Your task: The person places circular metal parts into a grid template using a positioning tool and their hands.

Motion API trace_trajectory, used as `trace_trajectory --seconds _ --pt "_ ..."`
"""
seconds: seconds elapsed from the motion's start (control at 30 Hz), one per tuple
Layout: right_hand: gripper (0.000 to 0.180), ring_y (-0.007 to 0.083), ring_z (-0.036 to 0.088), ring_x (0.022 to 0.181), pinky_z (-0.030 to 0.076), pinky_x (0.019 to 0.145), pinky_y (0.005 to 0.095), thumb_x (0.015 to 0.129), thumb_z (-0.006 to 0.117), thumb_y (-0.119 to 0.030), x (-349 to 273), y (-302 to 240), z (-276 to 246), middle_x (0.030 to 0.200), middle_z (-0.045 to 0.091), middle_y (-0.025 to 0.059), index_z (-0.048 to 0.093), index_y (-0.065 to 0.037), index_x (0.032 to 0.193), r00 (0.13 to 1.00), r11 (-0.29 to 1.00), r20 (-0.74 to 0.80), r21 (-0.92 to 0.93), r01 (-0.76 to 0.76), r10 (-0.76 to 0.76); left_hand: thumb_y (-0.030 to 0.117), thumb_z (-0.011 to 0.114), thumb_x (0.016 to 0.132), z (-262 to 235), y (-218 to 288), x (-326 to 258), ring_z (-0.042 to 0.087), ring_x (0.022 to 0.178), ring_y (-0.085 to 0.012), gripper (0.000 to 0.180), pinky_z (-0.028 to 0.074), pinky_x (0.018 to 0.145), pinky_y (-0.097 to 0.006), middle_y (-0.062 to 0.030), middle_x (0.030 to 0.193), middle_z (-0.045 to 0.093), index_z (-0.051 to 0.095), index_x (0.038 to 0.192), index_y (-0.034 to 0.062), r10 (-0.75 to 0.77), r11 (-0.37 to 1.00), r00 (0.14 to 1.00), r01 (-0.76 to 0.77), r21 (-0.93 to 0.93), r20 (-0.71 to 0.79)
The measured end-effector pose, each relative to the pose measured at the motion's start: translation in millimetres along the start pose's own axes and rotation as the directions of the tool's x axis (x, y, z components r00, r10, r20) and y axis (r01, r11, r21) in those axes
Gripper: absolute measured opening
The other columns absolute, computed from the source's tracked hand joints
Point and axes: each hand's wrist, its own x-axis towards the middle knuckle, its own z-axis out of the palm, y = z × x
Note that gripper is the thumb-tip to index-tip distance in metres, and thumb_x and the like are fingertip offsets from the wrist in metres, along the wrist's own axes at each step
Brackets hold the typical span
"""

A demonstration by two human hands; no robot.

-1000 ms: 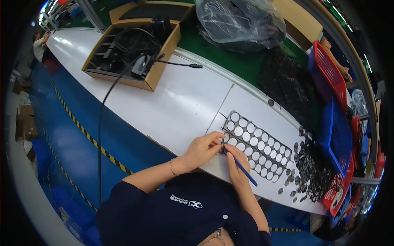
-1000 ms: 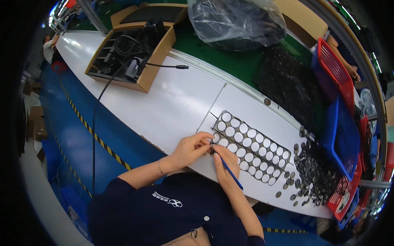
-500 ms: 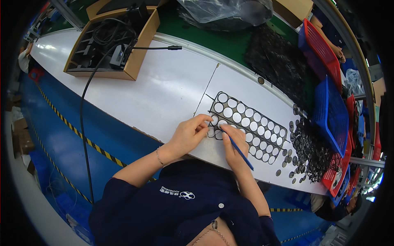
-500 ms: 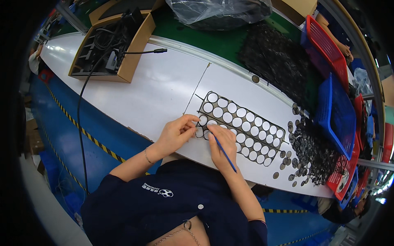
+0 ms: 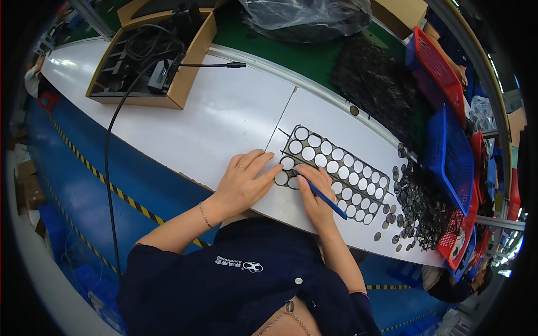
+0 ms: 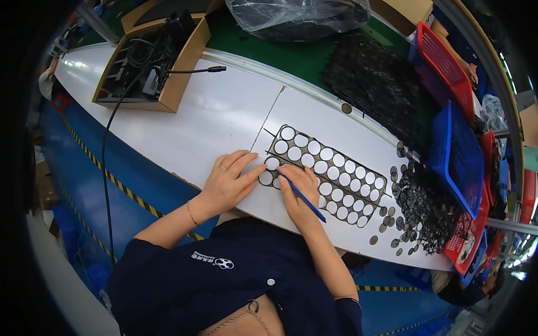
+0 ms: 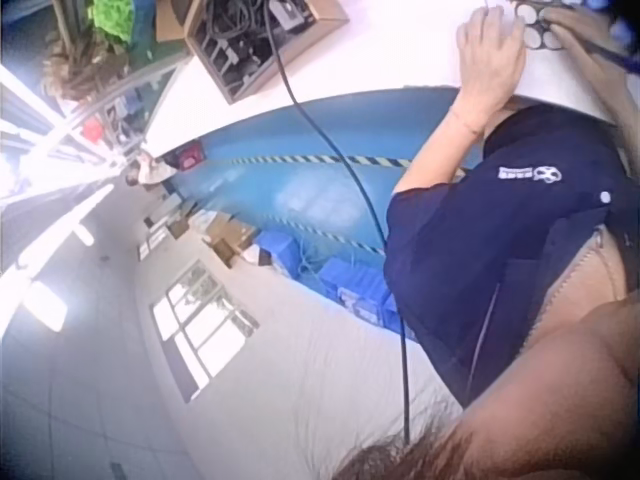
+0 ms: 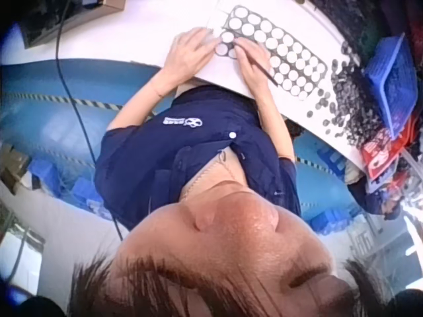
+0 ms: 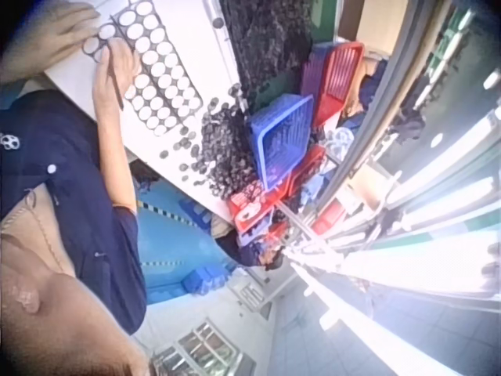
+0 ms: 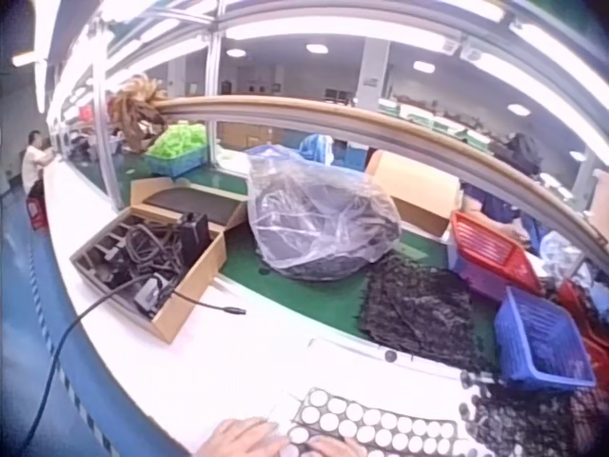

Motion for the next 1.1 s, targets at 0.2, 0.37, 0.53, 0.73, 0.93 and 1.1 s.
trace_trajectory --seconds 0.2,0.37,0.53,0.73,0.93,1.1 --pt "0.021 0.0245 0.063 0.115 0.032 0.111 0.0461 0.095 0.064 -0.019 3.6 -1.3 10.2 0.111 0.072 0.0108 0.072 -0.007 0.111 0.997 1.0 0.067 0.016 -0.027 0.026 0.015 0.07 0.084 -0.1 -4.7 -7.1 0.053 0.124 -0.0281 0.033 0.04 0.099 -0.042 -0.012 0.132 0.058 0.071 0.117 0.0145 0.013 0.999 0.999 -0.015 0.045 0.047" --pt "0.021 0.0225 0.063 0.115 0.032 0.109 0.0443 0.094 0.067 -0.018 3.1 -0.8 12.0 0.109 0.072 0.0094 0.072 -0.009 0.111 0.997 1.0 0.081 -0.026 0.0 0.002 0.014 0.07 0.084 2.0 -6.4 -9.3 0.054 0.123 -0.0285 0.031 0.04 0.099 -0.042 -0.0128 0.129 0.06 0.072 0.115 0.0145 0.013 0.999 0.999 -0.014 0.035 0.029" --pt "0.022 0.0234 0.063 0.115 0.032 0.108 0.0444 0.092 0.068 -0.016 2.9 -0.3 14.9 0.11 0.072 0.007 0.071 -0.009 0.112 0.994 0.992 0.101 -0.113 0.059 -0.048 0.015 0.07 0.084 2.1 -7.7 -9.2 0.053 0.124 -0.0288 0.03 0.04 0.099 -0.042 -0.013 0.13 0.06 0.072 0.114 0.0147 0.015 0.999 0.999 -0.016 0.035 0.033" --pt "0.028 0.0266 0.062 0.117 0.035 0.107 0.0493 0.088 0.07 -0.011 6.3 -3.5 21.6 0.112 0.07 0.0094 0.067 -0.008 0.116 0.913 0.799 0.133 -0.446 0.403 -0.386 0.02 0.07 0.084 1.1 -5.8 -8.3 0.05 0.128 -0.0308 0.028 0.035 0.105 -0.053 -0.0109 0.131 0.06 0.073 0.112 0.0162 0.0 0.997 0.999 -0.003 0.083 0.044" --pt "0.024 0.0297 0.063 0.115 0.037 0.107 0.0491 0.093 0.062 -0.009 38.5 30.4 -24.9 0.114 0.07 0.0124 0.067 -0.003 0.116 0.948 0.886 -0.184 -0.436 0.159 -0.26 0.021 0.07 0.085 0.2 -6.5 -9.1 0.047 0.131 -0.0324 0.027 0.03 0.108 -0.059 -0.0103 0.131 0.061 0.073 0.111 0.0171 -0.025 0.998 0.997 0.02 0.065 0.067" --pt "0.02 0.0284 0.063 0.114 0.036 0.109 0.0471 0.097 0.06 -0.014 35.3 27.6 -7.7 0.114 0.07 0.0132 0.07 -0.006 0.112 0.997 0.998 -0.071 -0.044 0.036 -0.039 0.023 0.071 0.085 12.5 -5.2 1.6 0.044 0.135 -0.0326 0.034 0.028 0.108 -0.062 -0.0104 0.136 0.057 0.07 0.118 0.0171 -0.04 0.999 0.999 0.041 -0.017 0.034"
